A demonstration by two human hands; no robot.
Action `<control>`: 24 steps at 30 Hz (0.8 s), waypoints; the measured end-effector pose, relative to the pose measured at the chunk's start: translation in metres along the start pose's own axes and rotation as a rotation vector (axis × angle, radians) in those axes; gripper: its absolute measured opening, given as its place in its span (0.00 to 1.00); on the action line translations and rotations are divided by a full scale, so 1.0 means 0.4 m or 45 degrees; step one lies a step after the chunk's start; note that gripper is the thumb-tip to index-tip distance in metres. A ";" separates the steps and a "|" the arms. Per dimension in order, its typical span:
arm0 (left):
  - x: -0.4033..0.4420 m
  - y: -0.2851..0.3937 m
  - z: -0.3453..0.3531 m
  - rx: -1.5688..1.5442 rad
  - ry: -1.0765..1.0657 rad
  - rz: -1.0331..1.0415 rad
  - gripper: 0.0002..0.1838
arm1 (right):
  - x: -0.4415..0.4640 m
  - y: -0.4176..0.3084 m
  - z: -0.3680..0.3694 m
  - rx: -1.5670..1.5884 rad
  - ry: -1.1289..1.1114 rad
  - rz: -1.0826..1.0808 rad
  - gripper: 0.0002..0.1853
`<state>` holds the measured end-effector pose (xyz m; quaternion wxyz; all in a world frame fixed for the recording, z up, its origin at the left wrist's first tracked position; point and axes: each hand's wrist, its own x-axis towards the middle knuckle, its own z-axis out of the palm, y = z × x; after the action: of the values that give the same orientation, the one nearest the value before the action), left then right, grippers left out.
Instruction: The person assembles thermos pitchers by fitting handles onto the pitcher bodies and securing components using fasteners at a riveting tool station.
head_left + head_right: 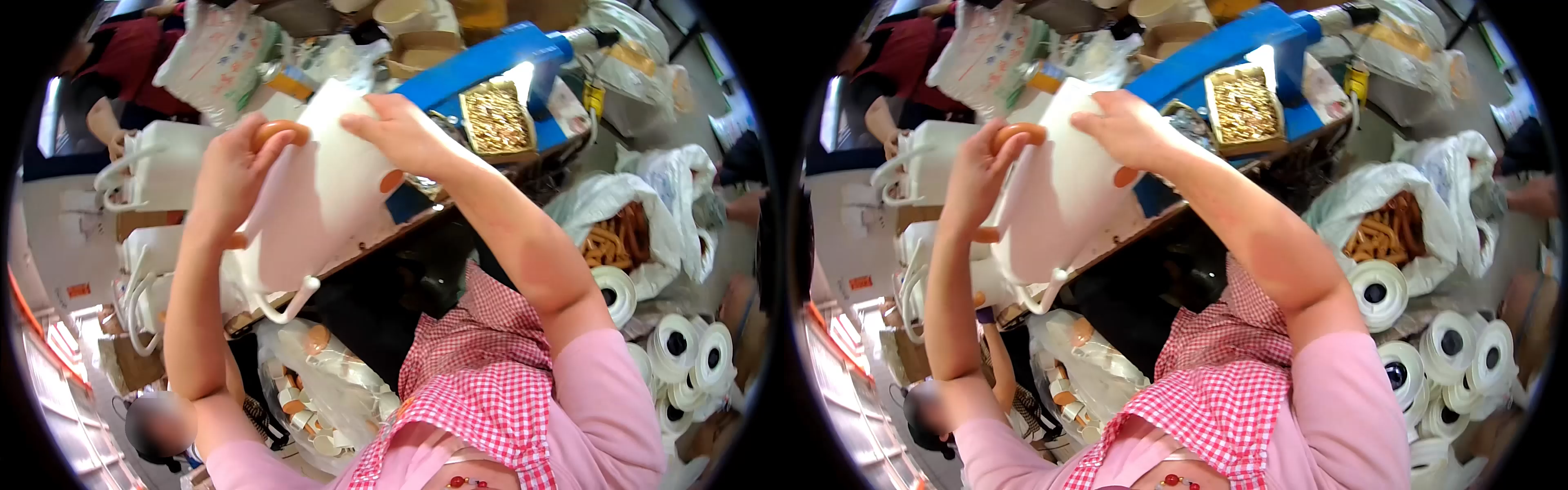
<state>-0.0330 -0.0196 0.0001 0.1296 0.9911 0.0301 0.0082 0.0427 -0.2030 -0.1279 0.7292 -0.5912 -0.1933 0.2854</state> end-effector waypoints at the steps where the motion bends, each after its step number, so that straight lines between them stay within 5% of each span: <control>1: 0.005 -0.022 0.001 0.012 -0.058 -0.047 0.14 | 0.005 0.008 -0.003 -0.015 -0.002 0.026 0.22; 4: 0.007 -0.033 0.019 -0.158 -0.067 0.095 0.14 | -0.029 -0.032 -0.020 -0.158 -0.034 0.152 0.25; 9: 0.021 -0.084 0.020 -0.017 -0.071 0.045 0.15 | 0.030 0.045 -0.001 -0.474 0.090 -0.252 0.25; 11: 0.031 -0.091 0.011 -0.116 -0.187 -0.051 0.13 | 0.014 0.024 -0.006 -0.306 -0.004 -0.056 0.24; 13: 0.022 -0.082 0.035 -0.217 -0.108 0.120 0.12 | 0.073 0.089 0.008 -1.284 -0.119 -0.502 0.21; 14: 0.022 -0.066 0.039 -0.211 -0.071 0.152 0.11 | 0.087 0.101 0.020 -1.195 -0.030 -0.440 0.20; 15: 0.018 -0.052 0.039 -0.185 -0.044 0.173 0.10 | 0.099 0.107 0.028 -0.694 0.117 -0.098 0.18; 17: 0.007 -0.018 0.030 -0.200 -0.007 0.146 0.09 | 0.097 0.142 0.025 -0.681 0.143 -0.347 0.21; 19: 0.004 0.000 0.019 -0.186 -0.010 0.121 0.10 | -0.014 -0.005 -0.001 -0.276 0.105 -0.068 0.22; 24: 0.008 -0.007 0.007 -0.140 -0.012 0.108 0.08 | 0.000 0.033 -0.003 -0.248 0.102 -0.209 0.22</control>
<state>-0.0300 -0.0174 -0.0033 0.1834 0.9829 -0.0132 0.0109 0.0409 -0.2021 -0.1409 0.6964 -0.6521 -0.2388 0.1808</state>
